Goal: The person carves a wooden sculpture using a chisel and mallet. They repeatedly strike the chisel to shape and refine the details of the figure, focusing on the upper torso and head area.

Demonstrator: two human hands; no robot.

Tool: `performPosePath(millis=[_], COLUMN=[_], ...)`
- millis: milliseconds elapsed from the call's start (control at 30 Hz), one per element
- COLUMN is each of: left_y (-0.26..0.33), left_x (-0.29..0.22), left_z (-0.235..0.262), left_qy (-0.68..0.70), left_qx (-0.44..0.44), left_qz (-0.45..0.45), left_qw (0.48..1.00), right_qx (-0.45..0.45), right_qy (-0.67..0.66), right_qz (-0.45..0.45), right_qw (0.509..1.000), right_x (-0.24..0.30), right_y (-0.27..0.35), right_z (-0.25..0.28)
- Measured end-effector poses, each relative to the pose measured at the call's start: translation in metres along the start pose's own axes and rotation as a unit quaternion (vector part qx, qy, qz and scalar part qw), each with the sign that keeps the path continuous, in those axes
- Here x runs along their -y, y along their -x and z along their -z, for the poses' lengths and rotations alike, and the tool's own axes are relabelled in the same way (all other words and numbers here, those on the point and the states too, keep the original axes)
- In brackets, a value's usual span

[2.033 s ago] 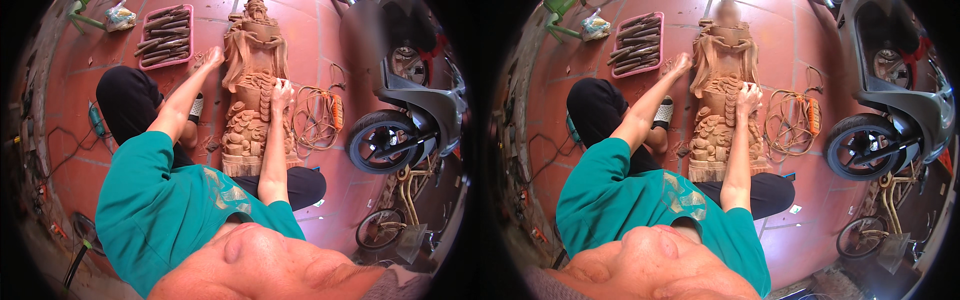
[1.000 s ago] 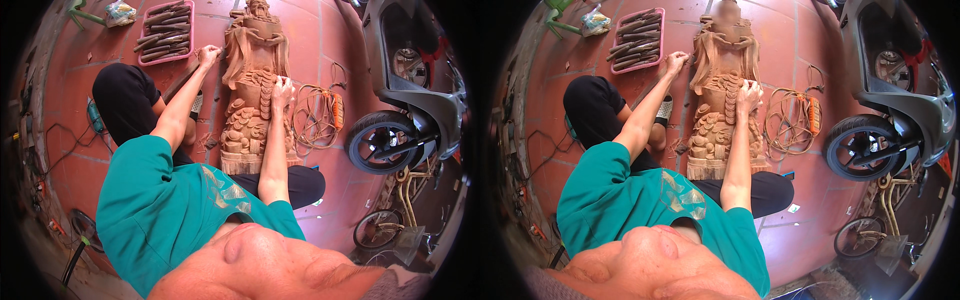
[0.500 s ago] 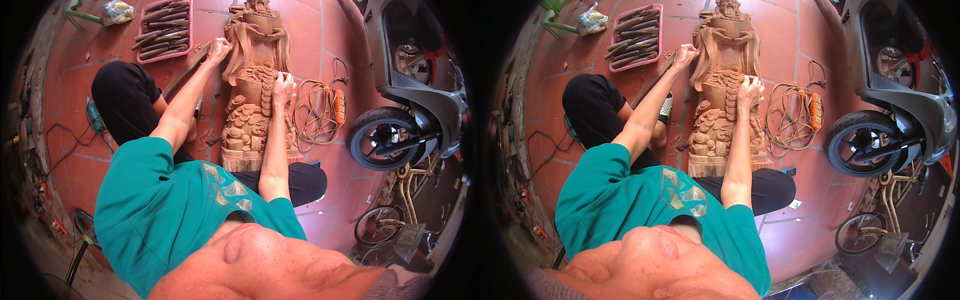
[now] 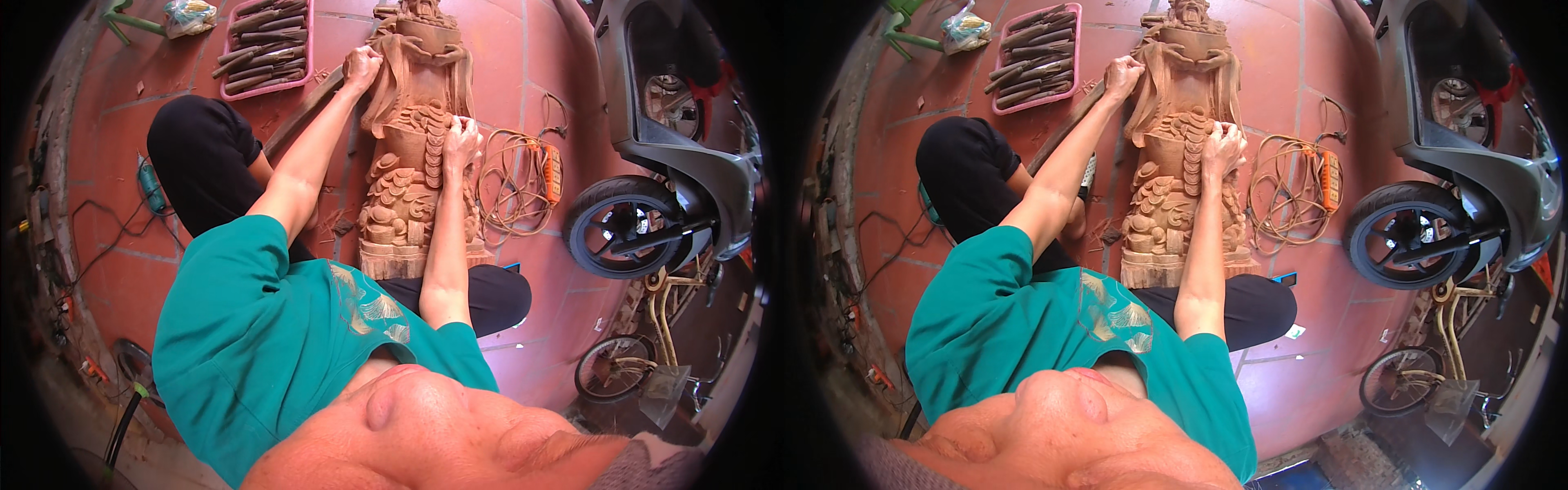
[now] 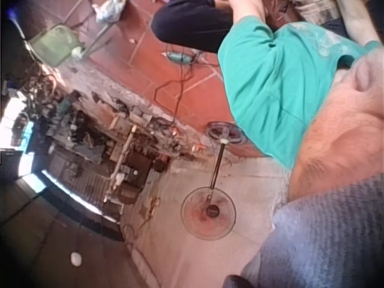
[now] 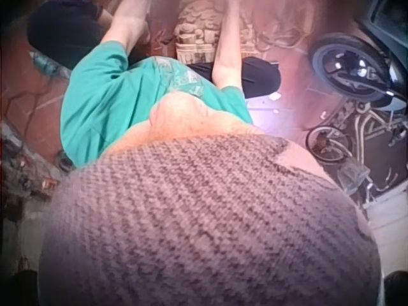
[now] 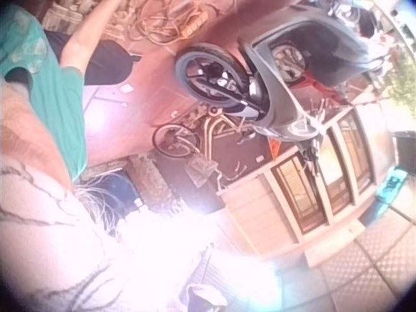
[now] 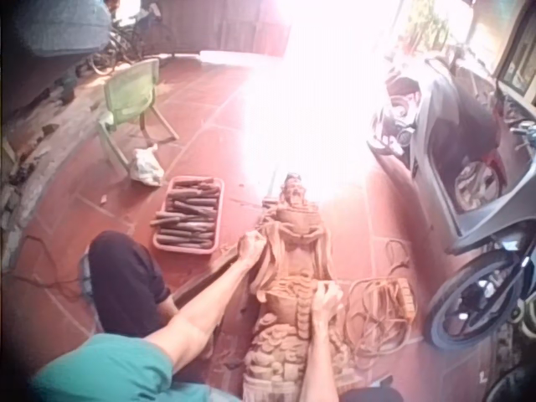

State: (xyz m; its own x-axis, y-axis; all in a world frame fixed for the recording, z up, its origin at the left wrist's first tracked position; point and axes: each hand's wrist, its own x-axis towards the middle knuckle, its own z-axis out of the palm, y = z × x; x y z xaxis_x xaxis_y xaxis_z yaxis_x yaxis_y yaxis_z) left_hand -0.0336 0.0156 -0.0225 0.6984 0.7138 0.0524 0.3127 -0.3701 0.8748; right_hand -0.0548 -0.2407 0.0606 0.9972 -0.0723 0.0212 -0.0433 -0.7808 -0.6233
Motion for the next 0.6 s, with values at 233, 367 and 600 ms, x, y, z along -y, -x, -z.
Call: performPosePath(millis=[233,367,600], left_y=[0.039,0.023,-0.001], left_x=[0.019,0.037,-0.004], left_z=[0.010,0.016,-0.002], left_qy=[-0.077,-0.037,0.036], left_qx=[0.064,0.090,-0.029], left_qz=[-0.062,-0.027,-0.024], left_qw=[0.993,0.995,0.999], right_qx=[-0.038,0.004,-0.002], right_qy=[0.004,-0.012,-0.008], right_qz=[0.024,0.011,0.015], right_qw=[0.999,1.000,1.000], right_x=[-0.010,-0.005,-0.007], right_y=[-0.002,-0.006,-0.007], right_z=[-0.001,0.000,-0.004])
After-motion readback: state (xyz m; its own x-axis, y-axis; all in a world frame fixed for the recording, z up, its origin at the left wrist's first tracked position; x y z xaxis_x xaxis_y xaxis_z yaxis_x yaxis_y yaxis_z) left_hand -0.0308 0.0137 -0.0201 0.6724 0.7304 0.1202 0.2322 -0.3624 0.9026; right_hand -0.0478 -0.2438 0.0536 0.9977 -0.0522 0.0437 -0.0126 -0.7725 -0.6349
